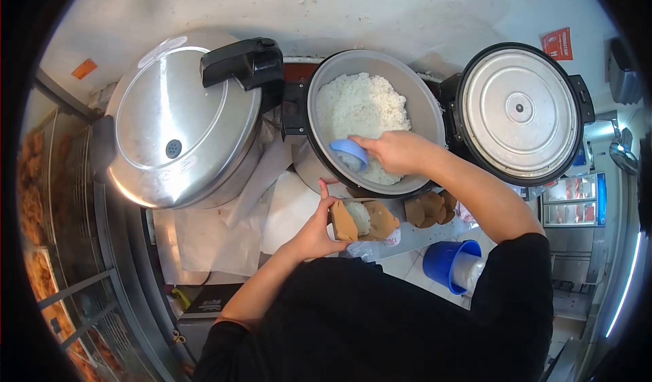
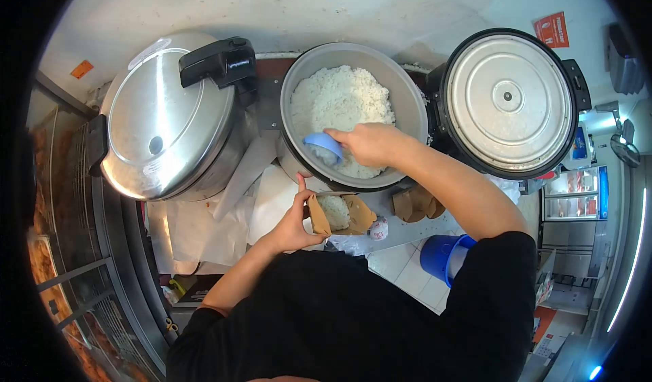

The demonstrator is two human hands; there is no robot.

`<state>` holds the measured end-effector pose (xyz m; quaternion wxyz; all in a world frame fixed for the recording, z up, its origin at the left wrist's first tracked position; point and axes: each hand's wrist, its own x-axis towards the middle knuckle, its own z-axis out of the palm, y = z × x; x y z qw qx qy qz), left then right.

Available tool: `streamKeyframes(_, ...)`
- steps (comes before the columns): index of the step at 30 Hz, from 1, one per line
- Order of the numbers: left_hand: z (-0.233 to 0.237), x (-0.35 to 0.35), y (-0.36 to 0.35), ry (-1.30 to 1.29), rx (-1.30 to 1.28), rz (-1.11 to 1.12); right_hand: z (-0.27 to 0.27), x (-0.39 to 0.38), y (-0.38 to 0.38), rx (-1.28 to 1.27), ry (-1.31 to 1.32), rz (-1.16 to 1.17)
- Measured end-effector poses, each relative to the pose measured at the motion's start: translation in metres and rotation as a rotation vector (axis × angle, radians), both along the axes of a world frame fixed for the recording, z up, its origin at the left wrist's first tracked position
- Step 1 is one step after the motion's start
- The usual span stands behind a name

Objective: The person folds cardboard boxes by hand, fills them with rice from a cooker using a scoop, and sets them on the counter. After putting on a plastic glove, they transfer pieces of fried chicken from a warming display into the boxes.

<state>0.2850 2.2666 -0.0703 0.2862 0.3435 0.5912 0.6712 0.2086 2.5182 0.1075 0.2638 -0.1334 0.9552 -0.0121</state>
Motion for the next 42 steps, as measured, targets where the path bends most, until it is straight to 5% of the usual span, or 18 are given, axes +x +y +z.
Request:
streamKeyframes(4, 0.006, 0.000, -0.005, 0.001, 0.000, 0.015, 0.008, 0.011, 0.008, -0.214, -0.168, -0.086)
streamKeyframes(11, 0.002, 0.002, -0.003, -0.031, -0.050, -0.011, 0.021, 0.026, 0.018, -0.099, -0.121, -0.121)
streamKeyframes(14, 0.003, 0.002, -0.016, 0.044, -0.042, 0.047, 0.009, 0.042, 0.074, -0.452, -0.012, -0.054)
streamKeyframes(16, 0.005, 0.002, -0.027, 0.070, -0.065, 0.073, 0.049, 0.062, 0.075, -0.700, -0.433, -0.721)
streamKeyframes(24, -0.068, 0.038, -0.056, -0.170, -0.155, 0.305, 0.014, 0.250, 0.115, -1.348, -0.005, -1.347)
streamKeyframes(28, -0.117, 0.050, -0.041, -0.083, -0.183, 0.430, -0.027, 0.321, 0.139, -1.177, 0.156, -1.534)
streamKeyframes(30, -0.142, 0.053, -0.039, 0.027, -0.279, 0.455, -0.071, 0.340, 0.152, -0.857, 0.257, -1.616)
streamKeyframes(31, -0.141, 0.054, -0.041, 0.036, -0.288, 0.444, -0.092, 0.338, 0.152, -0.578, 0.297, -1.655)
streamKeyframes(33, -0.137, 0.054, -0.040, 0.185, -0.471, 0.472, -0.153, 0.333, 0.147, 0.161, 0.494, -1.185)
streamKeyframes(35, -0.134, 0.051, -0.040, 0.239, -0.497, 0.462, -0.211, 0.322, 0.145, 0.279, 0.489, -1.119)
streamKeyframes(38, -0.124, 0.049, -0.038, 0.276, -0.536, 0.451, -0.212, 0.317, 0.150, 0.254, 0.413, -1.181)
streamKeyframes(42, -0.129, 0.053, -0.043, 0.242, -0.557, 0.444, -0.120, 0.310, 0.165, 0.074, 0.286, -1.228)
